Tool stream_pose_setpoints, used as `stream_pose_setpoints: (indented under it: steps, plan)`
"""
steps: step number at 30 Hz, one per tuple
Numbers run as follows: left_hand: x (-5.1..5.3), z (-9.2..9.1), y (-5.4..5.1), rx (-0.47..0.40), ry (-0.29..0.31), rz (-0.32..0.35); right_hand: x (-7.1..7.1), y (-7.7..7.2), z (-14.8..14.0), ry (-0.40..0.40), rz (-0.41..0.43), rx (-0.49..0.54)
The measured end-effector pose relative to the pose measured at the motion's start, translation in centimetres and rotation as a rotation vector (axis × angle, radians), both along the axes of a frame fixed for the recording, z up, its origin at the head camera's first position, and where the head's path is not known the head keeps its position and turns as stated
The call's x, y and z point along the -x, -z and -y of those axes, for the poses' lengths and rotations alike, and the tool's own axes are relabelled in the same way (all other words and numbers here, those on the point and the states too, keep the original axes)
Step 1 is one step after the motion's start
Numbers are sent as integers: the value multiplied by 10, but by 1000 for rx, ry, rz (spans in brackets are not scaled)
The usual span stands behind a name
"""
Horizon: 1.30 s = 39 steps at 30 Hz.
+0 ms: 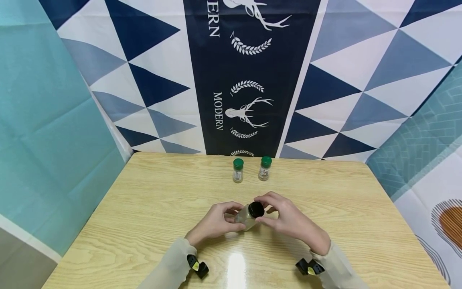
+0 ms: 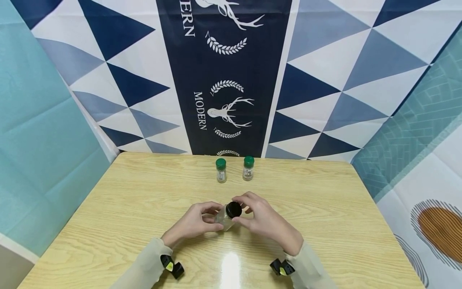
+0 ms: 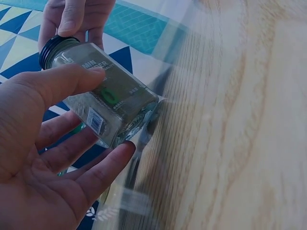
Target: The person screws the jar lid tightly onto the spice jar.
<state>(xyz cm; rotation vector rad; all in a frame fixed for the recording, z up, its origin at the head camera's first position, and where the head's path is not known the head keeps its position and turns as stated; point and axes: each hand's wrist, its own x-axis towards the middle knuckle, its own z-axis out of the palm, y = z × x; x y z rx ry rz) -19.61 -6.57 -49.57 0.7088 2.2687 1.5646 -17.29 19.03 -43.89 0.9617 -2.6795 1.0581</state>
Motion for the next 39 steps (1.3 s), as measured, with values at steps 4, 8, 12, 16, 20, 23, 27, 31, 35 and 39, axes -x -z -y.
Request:
stream_pose_setpoints:
  steps: [4, 8, 12, 16, 20, 23, 27, 31, 35, 39]
  plan:
    - [-1, 1, -1, -5, 2, 0, 0, -2, -1, 36, 25, -16]
    - [0, 1, -1, -5, 8, -3, -2, -3, -1, 24, 17, -6]
    - [1, 0, 1, -2, 11, -4, -4, -2, 1, -38, -76, -10]
    - [1, 0, 0, -1, 11, -3, -5, -1, 3, -93, -175, -13]
    - [1, 1, 0, -2, 6, -1, -5, -1, 4, -116, -191, 3]
    - [1, 1, 0, -1, 4, 3, -5, -1, 3, -115, -177, 11]
    - [1, 1, 1, 4, 3, 4, -5, -1, 2, -104, -162, 13]
    - [1, 1, 1, 13, 0, 2, -4, 0, 1, -98, -155, 24]
    - [1, 1, 0, 17, -1, 4, -3, 1, 0, -105, -154, 49]
    - [1, 1, 0, 16, -1, 6, -1, 2, 0, -101, -161, 58]
